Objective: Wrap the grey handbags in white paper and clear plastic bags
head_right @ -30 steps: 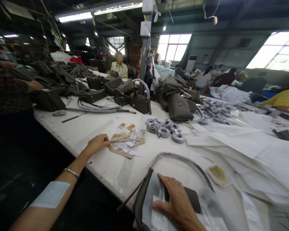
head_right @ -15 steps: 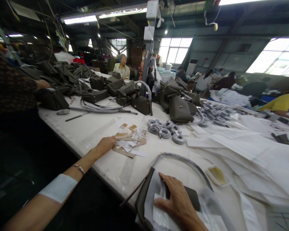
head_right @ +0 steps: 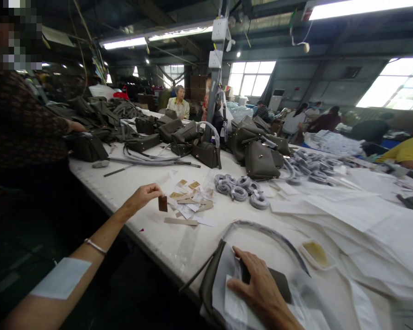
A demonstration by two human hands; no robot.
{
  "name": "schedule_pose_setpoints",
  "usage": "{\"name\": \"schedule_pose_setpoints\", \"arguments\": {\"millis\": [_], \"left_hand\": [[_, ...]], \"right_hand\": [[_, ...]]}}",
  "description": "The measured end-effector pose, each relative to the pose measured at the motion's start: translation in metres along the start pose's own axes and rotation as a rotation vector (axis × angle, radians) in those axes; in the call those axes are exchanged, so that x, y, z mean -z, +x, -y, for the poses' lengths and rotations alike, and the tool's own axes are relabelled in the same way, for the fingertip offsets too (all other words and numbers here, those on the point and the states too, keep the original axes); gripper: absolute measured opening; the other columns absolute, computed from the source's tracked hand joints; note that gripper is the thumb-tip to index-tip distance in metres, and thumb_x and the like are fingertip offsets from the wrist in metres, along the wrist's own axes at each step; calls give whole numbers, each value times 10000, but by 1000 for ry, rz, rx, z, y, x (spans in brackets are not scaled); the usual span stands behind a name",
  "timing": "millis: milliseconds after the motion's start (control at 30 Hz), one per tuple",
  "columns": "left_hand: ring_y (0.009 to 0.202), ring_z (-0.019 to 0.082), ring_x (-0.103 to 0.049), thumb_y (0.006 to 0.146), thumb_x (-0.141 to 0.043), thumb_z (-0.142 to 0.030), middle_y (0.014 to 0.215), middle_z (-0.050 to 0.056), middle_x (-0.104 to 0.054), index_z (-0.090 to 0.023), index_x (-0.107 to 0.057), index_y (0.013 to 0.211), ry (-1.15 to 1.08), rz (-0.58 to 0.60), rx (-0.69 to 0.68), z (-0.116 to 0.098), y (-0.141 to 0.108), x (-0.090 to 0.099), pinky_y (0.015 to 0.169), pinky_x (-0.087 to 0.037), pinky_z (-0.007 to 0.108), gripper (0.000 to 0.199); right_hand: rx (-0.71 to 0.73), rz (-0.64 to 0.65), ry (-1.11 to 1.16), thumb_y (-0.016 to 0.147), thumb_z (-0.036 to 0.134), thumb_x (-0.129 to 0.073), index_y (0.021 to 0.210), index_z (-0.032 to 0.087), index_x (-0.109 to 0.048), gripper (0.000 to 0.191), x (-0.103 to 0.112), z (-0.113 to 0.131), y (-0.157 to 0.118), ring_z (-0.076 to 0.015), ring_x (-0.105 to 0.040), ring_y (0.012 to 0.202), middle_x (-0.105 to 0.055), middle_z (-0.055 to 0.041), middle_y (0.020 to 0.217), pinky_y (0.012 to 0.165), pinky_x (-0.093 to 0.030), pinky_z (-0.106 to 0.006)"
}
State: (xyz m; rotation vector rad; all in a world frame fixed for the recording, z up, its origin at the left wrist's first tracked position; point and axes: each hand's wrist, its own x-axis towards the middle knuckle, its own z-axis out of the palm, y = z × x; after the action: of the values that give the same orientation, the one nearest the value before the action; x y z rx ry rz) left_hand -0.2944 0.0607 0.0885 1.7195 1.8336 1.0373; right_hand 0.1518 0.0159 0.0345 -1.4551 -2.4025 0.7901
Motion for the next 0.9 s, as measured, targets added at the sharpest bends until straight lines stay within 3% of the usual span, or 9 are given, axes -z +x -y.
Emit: {"name": "schedule_pose_setpoints", "arguments": {"millis": [100, 200, 333, 433, 533, 667, 767, 833, 900], "left_hand": [[710, 185, -609, 714, -623, -398, 656, -14, -621, -175, -591, 702, -168, 24, 13, -17, -4, 6, 732, -486, 308, 226], [744, 181, -636, 755, -617, -452, 726, 7, -658, -174, -563, 755, -360, 85, 8, -39, -13, 5, 764, -501, 318, 283], [759, 186, -680, 836, -580, -470, 778, 53, -701, -174, -512, 793, -566, 225, 4, -69, -31, -10, 782, -531, 340, 306], [602, 142, -651, 856, -591, -462, 706, 40, -682, -169, -506, 800, -719, 335, 2, -88, -44, -32, 647, -528, 273, 311], [416, 76, -525, 850, -618, -482, 654, 22, -667, -162, -517, 809, -870, 430, -6, -107, -57, -57, 429, -402, 184, 337], [349, 45, -420, 854, -624, -499, 567, -30, -604, -164, -528, 811, -856, 532, -17, -128, -72, -85, 344, -296, 156, 350], [358, 40, -410, 852, -623, -488, 556, -47, -574, -164, -541, 795, -754, 617, -14, -136, -81, -98, 344, -311, 152, 340], [360, 41, -408, 838, -638, -439, 552, -48, -574, -161, -556, 787, -689, 657, 2, -135, -84, -104, 343, -313, 152, 293], [360, 44, -407, 800, -668, -368, 539, -52, -578, -160, -572, 787, -637, 689, 35, -130, -86, -105, 335, -295, 150, 229]], "right_hand": [[-9, -45, 38, 771, 456, -619, 1354, 182, -569, 645, 1, -2, 1, -316, -557, 1211, -624, -136, 1303, 1064, -399, -470], [10, -171, 104, 775, 481, -620, 1259, 206, -642, 557, 6, 2, 2, -320, -596, 1158, -669, -124, 1228, 1037, -433, -487], [59, -351, 279, 825, 520, -612, 1121, 246, -703, 414, 17, 33, 4, -294, -647, 1050, -711, -97, 1127, 947, -503, -451], [61, -309, 535, 846, 517, -627, 1094, 227, -702, 389, 24, 72, 9, -246, -682, 912, -722, -97, 1075, 827, -548, -382], [7, -206, 865, 787, 525, -703, 1151, 198, -657, 491, 27, 109, 15, -203, -694, 755, -685, -128, 1154, 641, -557, -321], [-41, -120, 1125, 674, 498, -809, 1258, 216, -580, 688, 30, 133, 23, -183, -690, 700, -599, -153, 1280, 494, -525, -269], [-78, -203, 1093, 680, 494, -801, 1031, 154, -685, 502, 32, 132, 28, -128, -609, 539, -695, -69, 875, 438, -466, -228], [-92, -328, 1022, 681, 496, -792, 816, 133, -703, 397, 33, 127, 31, -93, -512, 441, -604, 5, 587, 406, -404, -205], [-100, -451, 963, 677, 493, -789, 729, 137, -694, 372, 35, 123, 31, -84, -468, 417, -539, 30, 499, 394, -369, -197]]}}
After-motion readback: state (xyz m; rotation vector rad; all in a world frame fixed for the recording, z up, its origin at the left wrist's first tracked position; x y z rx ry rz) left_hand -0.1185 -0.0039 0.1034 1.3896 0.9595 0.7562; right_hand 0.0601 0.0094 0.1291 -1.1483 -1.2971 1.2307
